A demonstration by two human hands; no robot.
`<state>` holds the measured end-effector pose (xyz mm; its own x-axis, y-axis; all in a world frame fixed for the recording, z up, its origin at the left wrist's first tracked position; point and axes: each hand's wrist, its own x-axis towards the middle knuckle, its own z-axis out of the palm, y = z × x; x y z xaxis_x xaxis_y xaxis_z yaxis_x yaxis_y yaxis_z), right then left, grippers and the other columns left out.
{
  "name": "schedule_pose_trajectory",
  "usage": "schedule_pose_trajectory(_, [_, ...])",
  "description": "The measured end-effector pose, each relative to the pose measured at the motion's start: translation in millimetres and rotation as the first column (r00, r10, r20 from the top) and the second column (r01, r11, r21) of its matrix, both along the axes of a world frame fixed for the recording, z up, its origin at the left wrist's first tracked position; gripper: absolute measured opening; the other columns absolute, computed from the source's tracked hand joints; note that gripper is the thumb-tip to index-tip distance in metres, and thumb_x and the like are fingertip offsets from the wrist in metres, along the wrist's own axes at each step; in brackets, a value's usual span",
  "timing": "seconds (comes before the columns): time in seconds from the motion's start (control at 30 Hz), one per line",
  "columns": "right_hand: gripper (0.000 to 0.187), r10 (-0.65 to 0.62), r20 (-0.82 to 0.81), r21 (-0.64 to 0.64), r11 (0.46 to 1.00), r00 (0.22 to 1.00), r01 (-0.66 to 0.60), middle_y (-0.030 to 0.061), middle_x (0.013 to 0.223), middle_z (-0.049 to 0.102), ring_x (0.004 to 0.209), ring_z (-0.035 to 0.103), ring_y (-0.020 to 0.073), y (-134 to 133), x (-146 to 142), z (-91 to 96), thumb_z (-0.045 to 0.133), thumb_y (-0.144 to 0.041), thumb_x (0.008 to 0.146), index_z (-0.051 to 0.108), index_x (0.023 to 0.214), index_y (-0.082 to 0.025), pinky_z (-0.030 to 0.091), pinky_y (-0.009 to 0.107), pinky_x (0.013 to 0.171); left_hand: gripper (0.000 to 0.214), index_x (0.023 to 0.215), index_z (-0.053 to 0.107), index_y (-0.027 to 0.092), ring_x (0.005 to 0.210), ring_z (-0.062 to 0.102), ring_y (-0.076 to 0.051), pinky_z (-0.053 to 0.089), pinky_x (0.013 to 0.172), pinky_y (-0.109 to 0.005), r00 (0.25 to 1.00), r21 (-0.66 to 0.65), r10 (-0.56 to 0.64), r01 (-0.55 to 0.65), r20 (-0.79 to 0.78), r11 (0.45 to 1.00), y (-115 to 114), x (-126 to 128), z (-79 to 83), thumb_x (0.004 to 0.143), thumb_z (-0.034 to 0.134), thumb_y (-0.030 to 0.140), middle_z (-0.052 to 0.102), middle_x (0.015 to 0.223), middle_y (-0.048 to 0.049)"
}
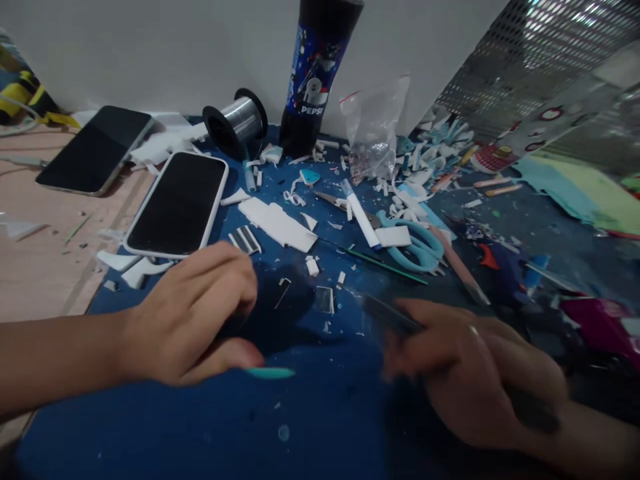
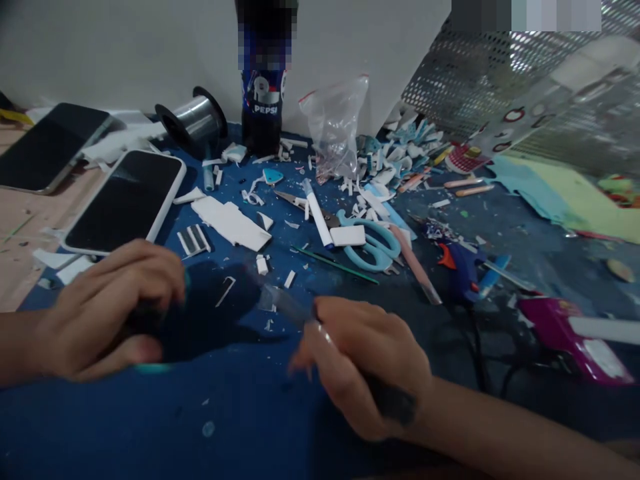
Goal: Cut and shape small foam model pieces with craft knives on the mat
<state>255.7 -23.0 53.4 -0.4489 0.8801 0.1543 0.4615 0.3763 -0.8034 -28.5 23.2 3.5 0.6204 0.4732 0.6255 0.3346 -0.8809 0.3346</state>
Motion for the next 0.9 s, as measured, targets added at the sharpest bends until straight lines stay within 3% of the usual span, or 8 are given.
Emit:
schedule_pose_trajectory(0.07, [0.022, -0.102, -0.352, -0.13, 0.99, 0.93, 0.059, -0.0002, 0.068, 0.065, 0.049, 0.061, 0.0143, 17.4, -7.7, -10.9, 0.044, -0.029, 0.098, 0.065, 0.097, -0.032, 0.05, 0.031, 0.048, 0.033, 0.088, 0.045, 0.022, 0.079, 0.06, -0.023, 0.051, 0.061, -0.037, 0.997, -0.035, 0.07, -0.071, -0.025, 0.997, 1.7, 4.7, 0.4, 0.088, 0.063, 0.049, 0.061, 0.084, -0.0076])
schedule_pose_trajectory(0.1, [0.022, -0.126, -0.426, -0.244, 0.97, 0.896, 0.02, 0.0011, 0.071, 0.067, 0.056, 0.066, 0.0168, 27.1, -12.2, -16.3, 0.043, -0.033, 0.098, 0.065, 0.105, -0.03, 0.053, 0.032, 0.05, 0.036, 0.088, 0.045, 0.023, 0.083, 0.062, -0.023, 0.052, 0.063, -0.037, 0.996, -0.028, 0.082, -0.083, -0.045, 0.996, 1.2, 6.0, 0.8, 0.083, 0.071, 0.047, 0.064, 0.09, -0.0094])
schedule_pose_trajectory(0.17, [0.022, -0.141, -0.488, -0.337, 0.941, 0.861, -0.038, 0.005, 0.083, 0.073, 0.065, 0.07, 0.0196, 45.6, -20.7, -25.3, 0.052, -0.04, 0.095, 0.065, 0.107, -0.026, 0.053, 0.031, 0.048, 0.035, 0.084, 0.047, 0.023, 0.084, 0.064, -0.023, 0.054, 0.063, -0.036, 0.994, 0.076, 0.053, -0.046, -0.091, 0.996, -2.1, 6.5, 2.0, 0.078, 0.077, 0.04, 0.069, 0.096, -0.0098])
schedule_pose_trajectory(0.23, [0.023, -0.185, -0.49, -0.383, 0.923, 0.852, -0.02, 0.0026, 0.071, 0.071, 0.052, 0.065, 0.0157, 59.3, -27.3, -30.9, 0.059, -0.044, 0.09, 0.065, 0.087, -0.022, 0.051, 0.028, 0.043, 0.028, 0.078, 0.053, 0.021, 0.083, 0.066, -0.023, 0.055, 0.061, -0.035, 0.989, 0.241, 0.03, 0.005, -0.142, 0.971, -6.6, 5.5, 3.6, 0.077, 0.079, 0.032, 0.073, 0.096, -0.008])
schedule_pose_trajectory(0.33, [0.033, -0.201, -0.471, -0.373, 0.928, 0.859, 0.013, -0.0041, 0.049, 0.06, 0.034, 0.051, 0.0087, 67.9, -34.1, -32.8, 0.063, -0.042, 0.088, 0.056, 0.063, -0.022, 0.044, 0.023, 0.036, 0.02, 0.073, 0.061, 0.021, 0.079, 0.067, -0.024, 0.054, 0.057, -0.037, 0.983, 0.35, 0.088, -0.025, -0.164, 0.936, -10.8, 5.7, 7.0, 0.078, 0.078, 0.032, 0.075, 0.091, -0.0053])
schedule_pose_trajectory(0.6, [0.032, 0.0, -0.408, -0.208, 0.974, 0.913, -0.093, -0.0062, 0.049, 0.057, 0.033, 0.049, 0.0045, 68.4, -39.0, -35.9, 0.061, -0.024, 0.091, 0.054, 0.06, -0.021, 0.043, 0.018, 0.037, 0.028, 0.063, 0.061, 0.02, 0.072, 0.069, -0.02, 0.055, 0.05, -0.033, 0.972, 0.328, 0.09, -0.015, -0.216, 0.945, -8.9, 7.2, 10.4, 0.085, 0.071, 0.035, 0.077, 0.085, -0.0008])
schedule_pose_trajectory(0.77, [0.039, 0.007, -0.547, -0.019, 1.0, 0.837, -0.02, -0.0067, 0.045, 0.049, 0.033, 0.049, 0.0051, 71.2, -38.9, -42.5, 0.059, -0.017, 0.091, 0.049, 0.054, -0.02, 0.045, 0.019, 0.037, 0.018, 0.074, 0.058, 0.021, 0.09, 0.067, -0.017, 0.059, 0.077, -0.031, 0.981, 0.215, 0.114, -0.079, -0.155, 0.973, -12.3, -1.0, -0.3, 0.082, 0.074, 0.021, 0.072, 0.098, 0.0006])
schedule_pose_trajectory(0.9, [0.032, 0.02, -0.553, 0.021, 1.0, 0.833, -0.011, -0.0059, 0.048, 0.052, 0.032, 0.048, 0.0056, 72.1, -39.5, -45.3, 0.061, -0.019, 0.091, 0.055, 0.06, -0.021, 0.045, 0.021, 0.036, 0.024, 0.075, 0.048, 0.02, 0.088, 0.064, -0.017, 0.058, 0.074, -0.031, 0.964, 0.019, 0.185, -0.185, -0.189, 0.983, -6.2, 2.9, 3.1, 0.092, 0.062, 0.029, 0.067, 0.094, -0.0052])
